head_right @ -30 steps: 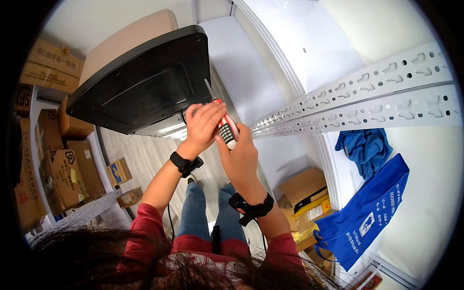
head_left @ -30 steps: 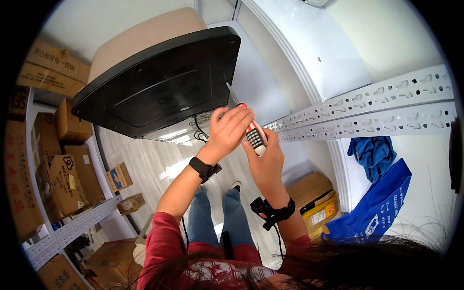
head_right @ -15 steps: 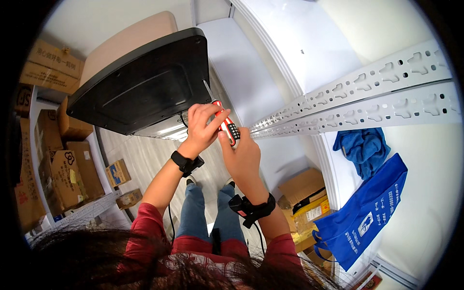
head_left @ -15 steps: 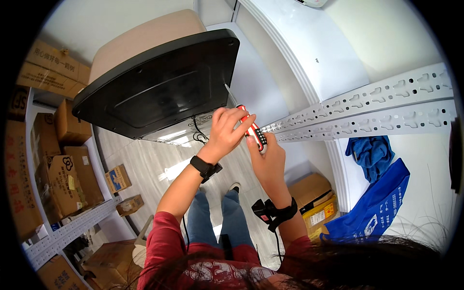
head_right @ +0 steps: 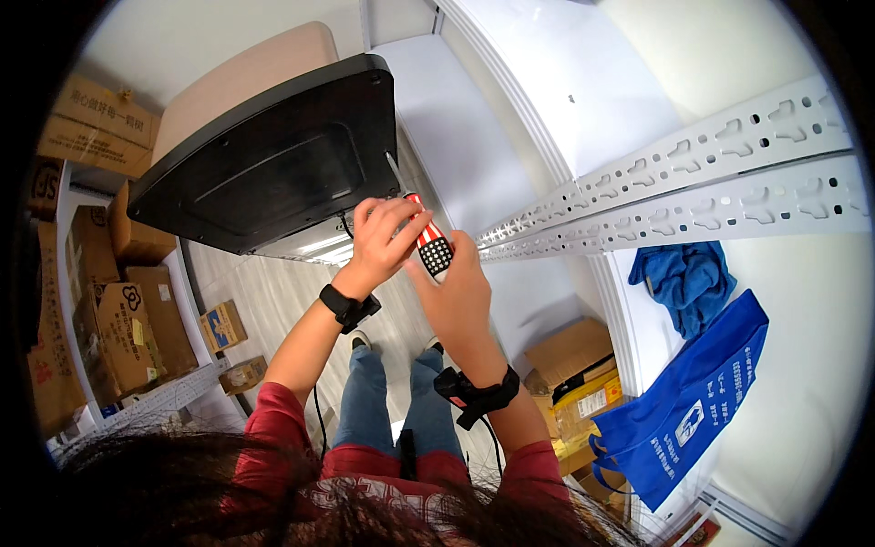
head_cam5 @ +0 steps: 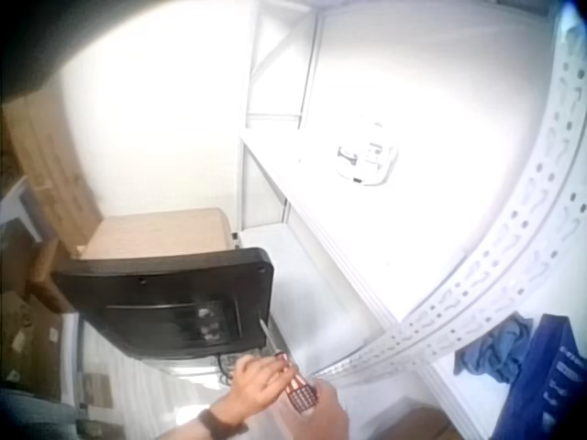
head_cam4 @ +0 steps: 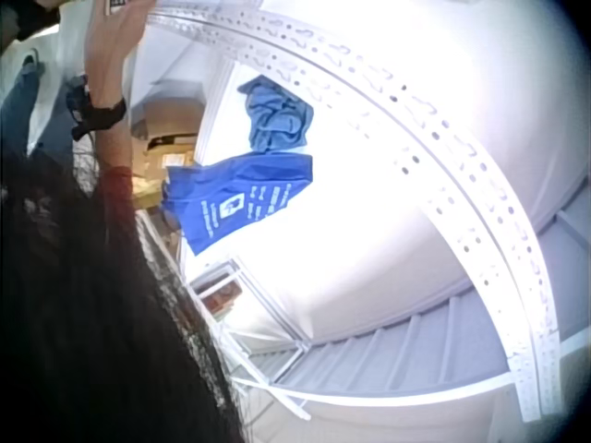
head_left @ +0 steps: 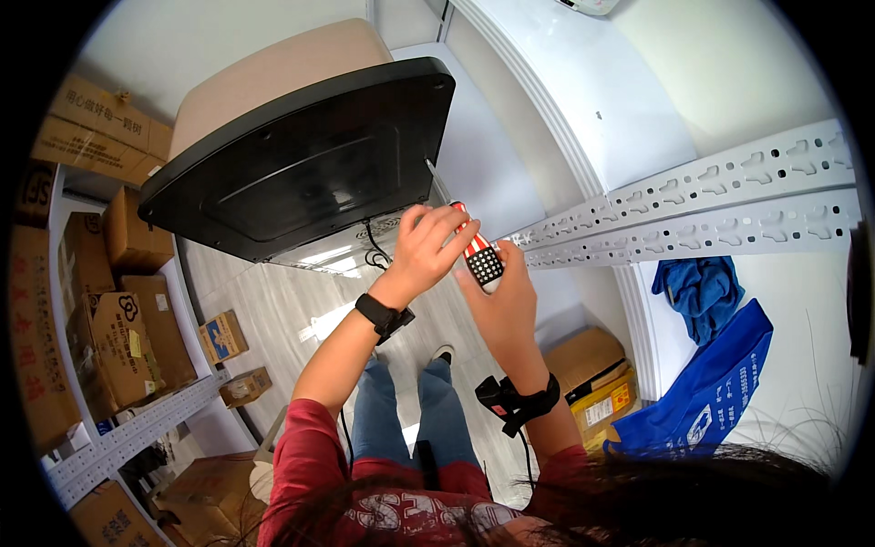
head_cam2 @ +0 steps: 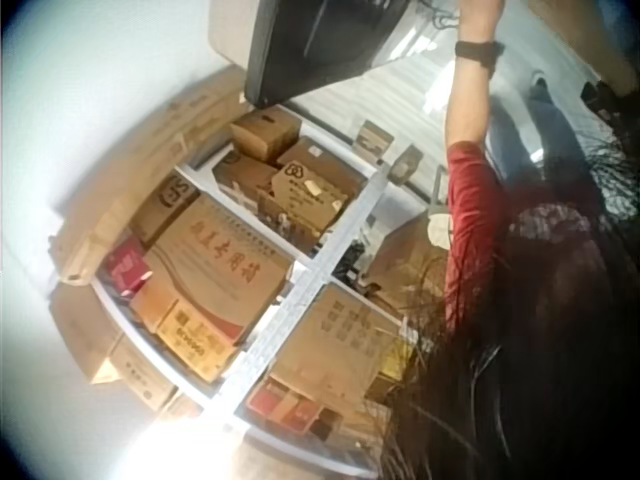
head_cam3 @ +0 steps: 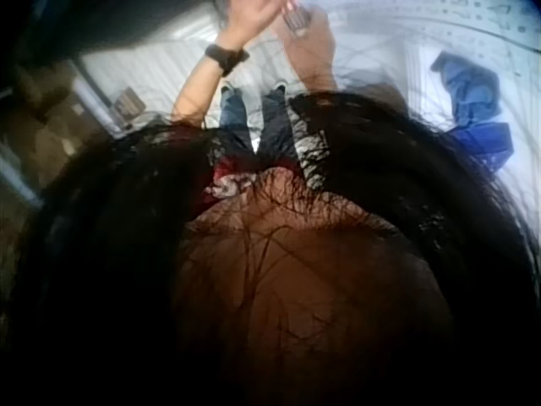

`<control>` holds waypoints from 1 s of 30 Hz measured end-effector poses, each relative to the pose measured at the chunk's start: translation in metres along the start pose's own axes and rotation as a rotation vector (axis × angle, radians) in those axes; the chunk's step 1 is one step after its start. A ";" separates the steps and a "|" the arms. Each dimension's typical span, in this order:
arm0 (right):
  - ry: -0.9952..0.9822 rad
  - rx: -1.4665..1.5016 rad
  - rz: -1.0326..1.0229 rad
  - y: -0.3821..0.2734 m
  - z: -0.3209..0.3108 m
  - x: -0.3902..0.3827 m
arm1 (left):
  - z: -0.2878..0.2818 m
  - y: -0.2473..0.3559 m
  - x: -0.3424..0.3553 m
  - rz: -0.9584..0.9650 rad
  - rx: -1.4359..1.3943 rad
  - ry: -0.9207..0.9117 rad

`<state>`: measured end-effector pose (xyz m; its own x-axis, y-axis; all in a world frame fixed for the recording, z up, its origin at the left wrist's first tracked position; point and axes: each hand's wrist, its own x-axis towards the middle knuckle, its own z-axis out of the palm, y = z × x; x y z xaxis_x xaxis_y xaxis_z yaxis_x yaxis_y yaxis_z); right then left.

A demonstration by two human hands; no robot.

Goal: The person unscrews several screws from the back panel of a microwave using a screwdriver, then wipes the casing and rear panel with a blue cloth.

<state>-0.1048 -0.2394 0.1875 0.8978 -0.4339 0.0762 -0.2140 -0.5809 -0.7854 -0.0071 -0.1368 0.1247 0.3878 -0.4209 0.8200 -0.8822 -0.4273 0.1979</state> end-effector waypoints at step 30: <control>-0.053 0.439 0.139 0.032 -0.077 0.029 | -0.012 0.065 0.139 -0.168 -0.167 -0.193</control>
<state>-0.1150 -0.3236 0.2117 0.8932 -0.4441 -0.0706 -0.1604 -0.1680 -0.9727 -0.0138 -0.2132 0.2578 0.5619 -0.5067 0.6538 -0.8266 -0.3733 0.4212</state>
